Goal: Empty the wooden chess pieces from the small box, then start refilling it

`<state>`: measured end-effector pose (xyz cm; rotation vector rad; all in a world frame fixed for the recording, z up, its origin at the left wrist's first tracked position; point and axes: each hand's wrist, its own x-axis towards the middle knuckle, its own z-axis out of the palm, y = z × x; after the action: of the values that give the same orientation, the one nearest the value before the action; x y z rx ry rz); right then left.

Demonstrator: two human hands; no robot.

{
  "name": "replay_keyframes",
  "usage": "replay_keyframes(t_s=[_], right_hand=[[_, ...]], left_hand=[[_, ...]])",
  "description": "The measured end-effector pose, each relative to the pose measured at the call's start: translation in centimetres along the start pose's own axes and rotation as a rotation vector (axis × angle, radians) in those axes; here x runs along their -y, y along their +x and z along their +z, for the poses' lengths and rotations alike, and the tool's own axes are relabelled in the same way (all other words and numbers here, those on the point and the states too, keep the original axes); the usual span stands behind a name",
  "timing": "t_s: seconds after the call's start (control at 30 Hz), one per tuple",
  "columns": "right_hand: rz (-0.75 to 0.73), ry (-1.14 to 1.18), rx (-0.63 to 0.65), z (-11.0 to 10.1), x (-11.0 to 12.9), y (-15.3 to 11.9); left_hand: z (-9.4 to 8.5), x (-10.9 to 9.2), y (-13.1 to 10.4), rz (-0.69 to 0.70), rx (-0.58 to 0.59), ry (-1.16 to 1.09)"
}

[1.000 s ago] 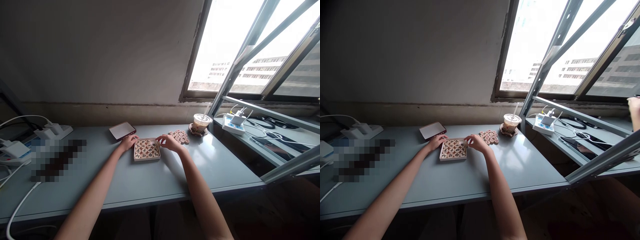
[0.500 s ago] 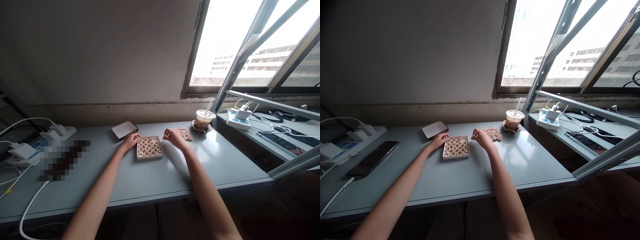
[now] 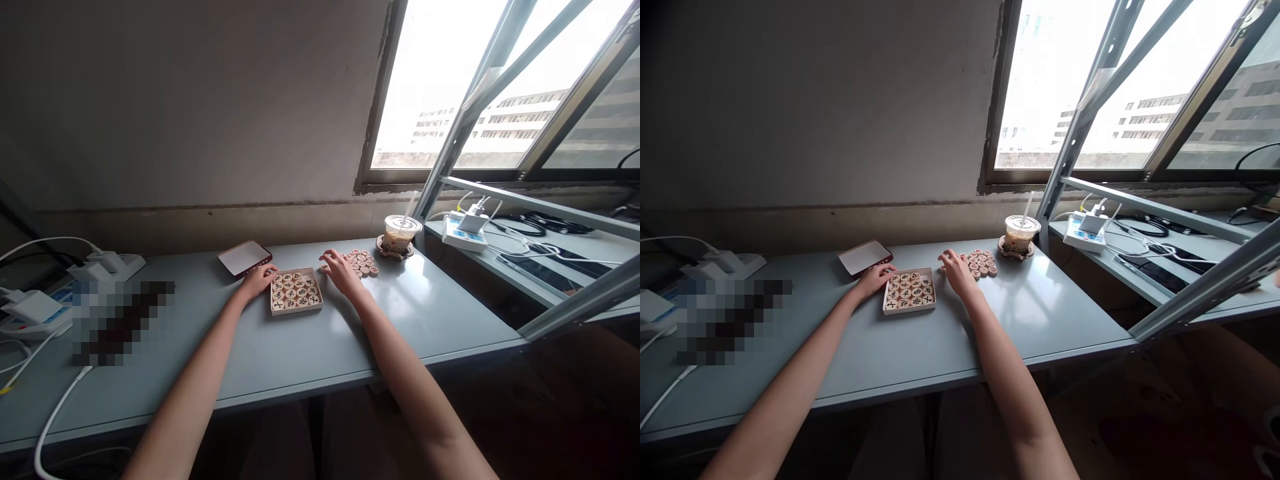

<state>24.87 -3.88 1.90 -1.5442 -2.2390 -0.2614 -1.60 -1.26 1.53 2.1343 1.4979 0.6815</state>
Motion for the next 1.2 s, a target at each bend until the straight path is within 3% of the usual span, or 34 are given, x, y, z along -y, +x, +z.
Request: replay_keyframes(t_s=[0.33, 0.43, 0.53, 0.63, 0.93, 1.07, 1.2], right_hand=[[0.201, -0.142, 0.047, -0.8, -0.7, -0.4], [0.098, 0.021, 0.059, -2.1, 0.4, 0.0], [-0.074, 0.146, 0.211, -2.9, 1.9, 0.2], [-0.115, 0.156, 0.304, -2.9, 3.0, 0.1], [-0.011, 0.241, 0.224, -2.6, 3.4, 0.1], [0.110, 0.267, 0.112, -2.8, 1.9, 0.2], [0.225, 0.060, 0.089, -2.5, -0.2, -0.2]], left_hand=[[0.1, 0.0, 0.1, 0.017, -0.016, 0.019], [0.1, 0.1, 0.2, 0.012, -0.013, 0.020], [0.1, 0.2, 0.2, 0.009, -0.011, 0.030], [0.1, 0.2, 0.2, 0.011, -0.019, 0.035], [0.1, 0.0, 0.0, -0.017, -0.021, 0.026], [0.2, 0.2, 0.1, -0.011, -0.022, 0.035], [0.4, 0.5, 0.2, 0.010, -0.034, 0.028]])
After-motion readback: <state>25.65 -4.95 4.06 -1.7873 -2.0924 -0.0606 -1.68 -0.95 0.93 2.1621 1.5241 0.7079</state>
